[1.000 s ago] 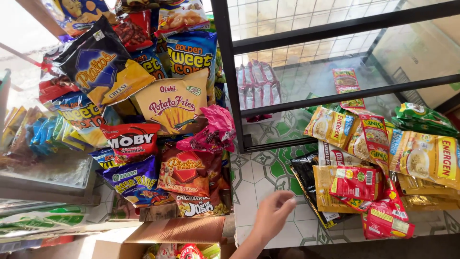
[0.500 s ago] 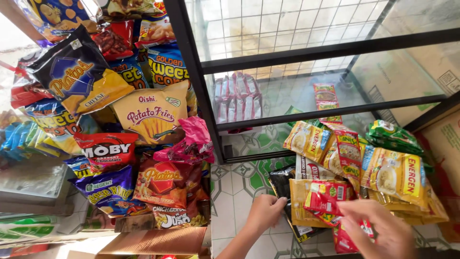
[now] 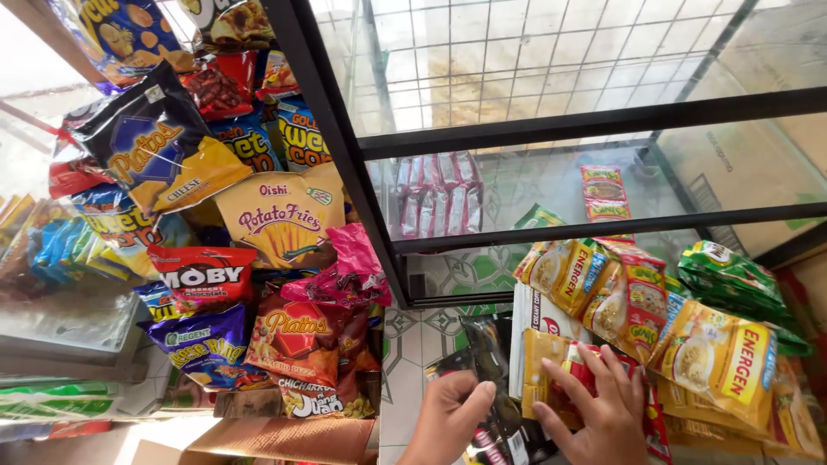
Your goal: Stocking and organizing snack packages on a grocery store shelf.
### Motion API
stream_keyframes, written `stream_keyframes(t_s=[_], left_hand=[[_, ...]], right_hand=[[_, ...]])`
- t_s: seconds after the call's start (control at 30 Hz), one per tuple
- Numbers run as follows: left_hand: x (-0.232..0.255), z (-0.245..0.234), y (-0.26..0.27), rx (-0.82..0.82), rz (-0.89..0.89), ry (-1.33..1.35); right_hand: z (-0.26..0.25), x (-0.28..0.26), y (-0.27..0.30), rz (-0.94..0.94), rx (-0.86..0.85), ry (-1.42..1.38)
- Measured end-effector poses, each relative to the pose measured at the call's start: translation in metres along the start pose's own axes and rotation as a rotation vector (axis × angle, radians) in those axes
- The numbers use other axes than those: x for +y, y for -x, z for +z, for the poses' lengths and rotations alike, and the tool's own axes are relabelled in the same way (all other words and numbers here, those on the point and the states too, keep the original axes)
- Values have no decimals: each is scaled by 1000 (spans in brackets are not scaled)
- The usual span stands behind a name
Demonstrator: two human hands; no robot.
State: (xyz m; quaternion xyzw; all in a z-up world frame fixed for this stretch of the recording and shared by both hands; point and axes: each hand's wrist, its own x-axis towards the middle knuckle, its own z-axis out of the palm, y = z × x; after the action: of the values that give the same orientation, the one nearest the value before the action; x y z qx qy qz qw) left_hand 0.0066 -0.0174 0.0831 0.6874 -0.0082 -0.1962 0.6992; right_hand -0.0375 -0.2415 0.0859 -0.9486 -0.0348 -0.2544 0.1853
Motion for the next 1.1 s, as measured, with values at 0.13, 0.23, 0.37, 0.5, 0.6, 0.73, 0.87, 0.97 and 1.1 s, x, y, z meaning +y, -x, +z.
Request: stream_keyframes(t_s=[0.13,0.23,0.37,0.5,0.6,0.73,0.87,0.97,1.1], left_hand=[[16,-15,18,-31,435,26],[46,-21,27,-42,432,425],[74,-39,45,-124,340,514],[53,-70,56,-176,561,745],[73,-55,63,-24,526,906],[82,-27,46,-42,383,731],[80,5,39,-192,377,173],[56,20,32,-224,400,22],[31,17,24,-285,289,32]], right_hand=[[15,12,-2,49,-42,-17],[27,19,-3,26,-27,-37],[41,27,-1,51,-47,-103],[45,26,-2,95,-116,10],[40,34,2,125,-201,128],[12,39,3,168,-232,-210],[4,40,-6,524,-629,-1497],[6,32,-13,556,-806,-1513],[27,29,-1,551,-859,-1165]])
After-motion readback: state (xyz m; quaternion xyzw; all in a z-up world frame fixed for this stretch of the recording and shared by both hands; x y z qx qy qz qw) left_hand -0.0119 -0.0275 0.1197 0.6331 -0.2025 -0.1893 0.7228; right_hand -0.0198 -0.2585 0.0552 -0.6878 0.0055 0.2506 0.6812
